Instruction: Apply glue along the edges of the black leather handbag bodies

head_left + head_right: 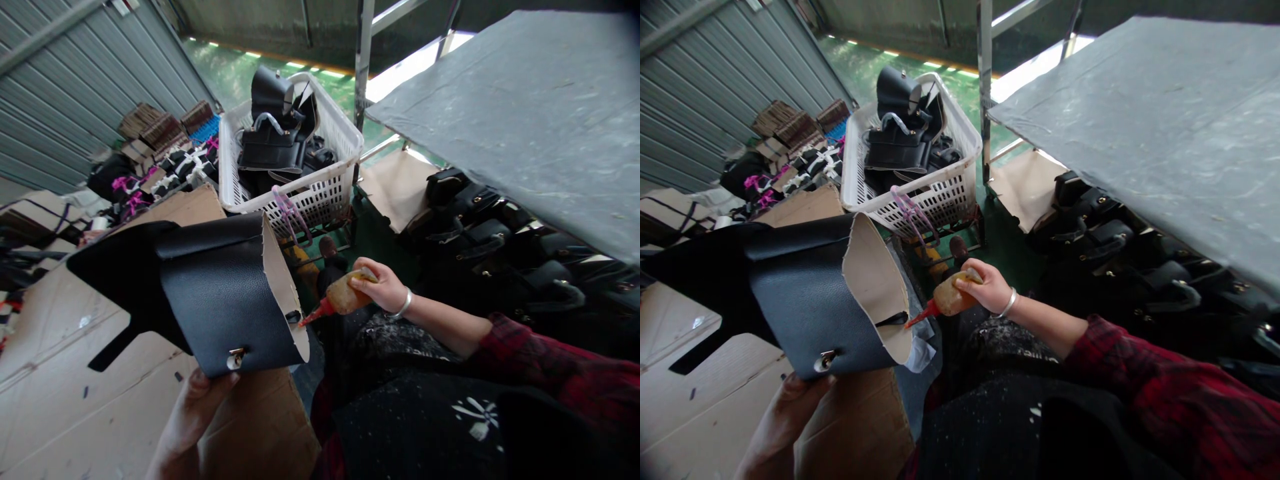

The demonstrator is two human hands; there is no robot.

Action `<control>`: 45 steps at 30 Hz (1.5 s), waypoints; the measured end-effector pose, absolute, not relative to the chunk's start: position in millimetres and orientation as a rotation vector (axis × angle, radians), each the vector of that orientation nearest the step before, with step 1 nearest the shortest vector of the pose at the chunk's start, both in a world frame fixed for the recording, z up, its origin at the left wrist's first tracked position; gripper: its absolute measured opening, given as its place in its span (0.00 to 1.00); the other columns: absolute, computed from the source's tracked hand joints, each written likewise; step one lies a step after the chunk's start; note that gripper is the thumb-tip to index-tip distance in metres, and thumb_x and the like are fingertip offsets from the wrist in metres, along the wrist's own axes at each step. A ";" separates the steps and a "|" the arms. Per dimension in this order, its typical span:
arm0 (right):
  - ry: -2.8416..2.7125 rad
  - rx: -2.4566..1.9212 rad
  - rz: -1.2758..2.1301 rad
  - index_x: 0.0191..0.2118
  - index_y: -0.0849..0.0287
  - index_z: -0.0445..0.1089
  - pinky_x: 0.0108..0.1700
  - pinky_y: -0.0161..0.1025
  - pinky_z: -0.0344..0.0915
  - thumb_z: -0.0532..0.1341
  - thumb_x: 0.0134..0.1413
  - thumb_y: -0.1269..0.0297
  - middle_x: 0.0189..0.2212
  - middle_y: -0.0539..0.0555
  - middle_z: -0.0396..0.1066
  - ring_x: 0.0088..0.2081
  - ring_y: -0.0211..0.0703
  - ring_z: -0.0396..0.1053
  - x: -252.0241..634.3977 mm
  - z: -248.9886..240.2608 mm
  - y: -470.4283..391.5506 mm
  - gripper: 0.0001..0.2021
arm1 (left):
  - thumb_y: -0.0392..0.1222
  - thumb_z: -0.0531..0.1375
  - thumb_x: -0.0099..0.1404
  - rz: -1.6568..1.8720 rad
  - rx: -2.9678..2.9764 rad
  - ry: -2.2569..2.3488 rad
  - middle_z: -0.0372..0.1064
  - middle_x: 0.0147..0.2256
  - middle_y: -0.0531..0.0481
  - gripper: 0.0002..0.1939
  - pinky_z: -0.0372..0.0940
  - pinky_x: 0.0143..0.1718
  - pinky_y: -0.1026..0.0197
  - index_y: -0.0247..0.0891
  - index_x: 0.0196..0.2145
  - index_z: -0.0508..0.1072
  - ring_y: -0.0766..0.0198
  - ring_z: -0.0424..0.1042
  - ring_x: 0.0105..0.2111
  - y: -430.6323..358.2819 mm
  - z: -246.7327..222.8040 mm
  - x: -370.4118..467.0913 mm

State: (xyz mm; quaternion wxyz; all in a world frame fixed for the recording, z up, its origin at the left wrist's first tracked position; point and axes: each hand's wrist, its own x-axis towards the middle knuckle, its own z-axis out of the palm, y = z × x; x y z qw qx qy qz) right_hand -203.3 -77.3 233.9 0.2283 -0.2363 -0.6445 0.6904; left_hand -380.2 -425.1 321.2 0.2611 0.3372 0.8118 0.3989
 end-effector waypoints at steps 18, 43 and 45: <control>-1.864 -0.537 1.540 0.26 0.55 0.64 0.31 0.39 0.57 0.65 0.46 0.57 0.24 0.48 0.60 0.26 0.39 0.58 -203.8 250.4 -64.4 0.11 | 0.39 0.61 0.61 1.058 0.958 2.180 0.77 0.36 0.51 0.09 0.66 0.45 0.67 0.42 0.38 0.80 0.62 0.75 0.39 -424.3 322.9 -378.3; -1.530 -0.802 2.159 0.28 0.58 0.64 0.28 0.34 0.56 0.69 0.35 0.47 0.21 0.45 0.62 0.24 0.34 0.59 -204.8 213.1 -80.2 0.22 | 0.41 0.63 0.59 1.107 0.849 2.130 0.77 0.34 0.50 0.07 0.66 0.48 0.63 0.44 0.35 0.81 0.58 0.75 0.41 -414.1 331.1 -373.2; -1.498 -0.843 2.071 0.28 0.58 0.64 0.28 0.34 0.56 0.69 0.35 0.47 0.21 0.45 0.62 0.25 0.35 0.59 -207.3 212.1 -77.3 0.21 | 0.41 0.64 0.59 1.108 0.843 2.144 0.77 0.33 0.50 0.06 0.66 0.47 0.63 0.44 0.34 0.81 0.58 0.75 0.41 -414.4 332.0 -372.8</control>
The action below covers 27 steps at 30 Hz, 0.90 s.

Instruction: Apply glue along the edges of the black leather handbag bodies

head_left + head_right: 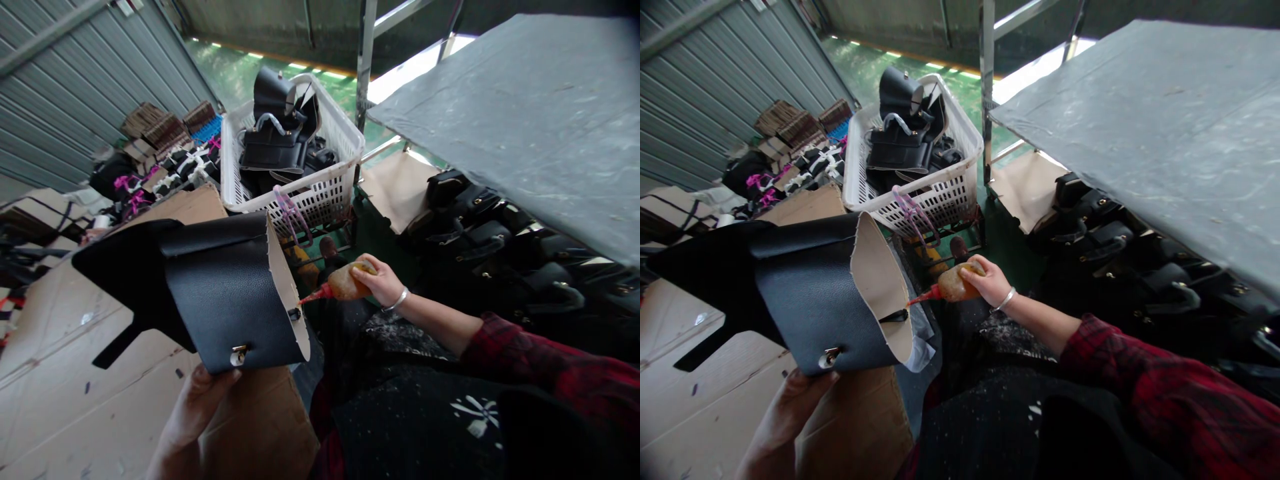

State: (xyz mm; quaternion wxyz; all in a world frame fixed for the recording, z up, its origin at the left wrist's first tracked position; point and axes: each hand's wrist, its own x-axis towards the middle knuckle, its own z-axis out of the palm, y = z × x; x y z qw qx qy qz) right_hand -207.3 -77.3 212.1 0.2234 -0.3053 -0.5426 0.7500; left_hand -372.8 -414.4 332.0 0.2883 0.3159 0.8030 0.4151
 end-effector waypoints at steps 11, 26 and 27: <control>-1.028 -0.941 2.257 0.28 0.58 0.68 0.26 0.32 0.61 0.73 0.34 0.52 0.23 0.47 0.67 0.25 0.36 0.64 -205.7 220.6 -85.0 0.19 | 0.44 0.61 0.61 1.064 0.761 2.127 0.77 0.38 0.47 0.10 0.65 0.47 0.59 0.40 0.37 0.80 0.56 0.74 0.41 -407.2 333.2 -359.0; 0.032 -0.157 3.254 0.28 0.63 0.73 0.17 0.20 0.50 0.69 0.44 0.63 0.21 0.47 0.67 0.18 0.24 0.51 -186.6 301.9 -159.0 0.09 | 0.44 0.58 0.62 0.962 0.770 2.272 0.75 0.43 0.42 0.15 0.65 0.50 0.53 0.36 0.43 0.76 0.51 0.72 0.46 -387.4 331.2 -299.4; 0.024 -0.129 3.257 0.28 0.63 0.72 0.17 0.20 0.49 0.69 0.44 0.62 0.21 0.47 0.67 0.18 0.24 0.50 -188.7 301.9 -159.1 0.09 | 0.44 0.60 0.60 0.943 0.783 2.265 0.74 0.46 0.41 0.18 0.63 0.53 0.51 0.36 0.46 0.75 0.49 0.71 0.48 -389.5 335.1 -297.2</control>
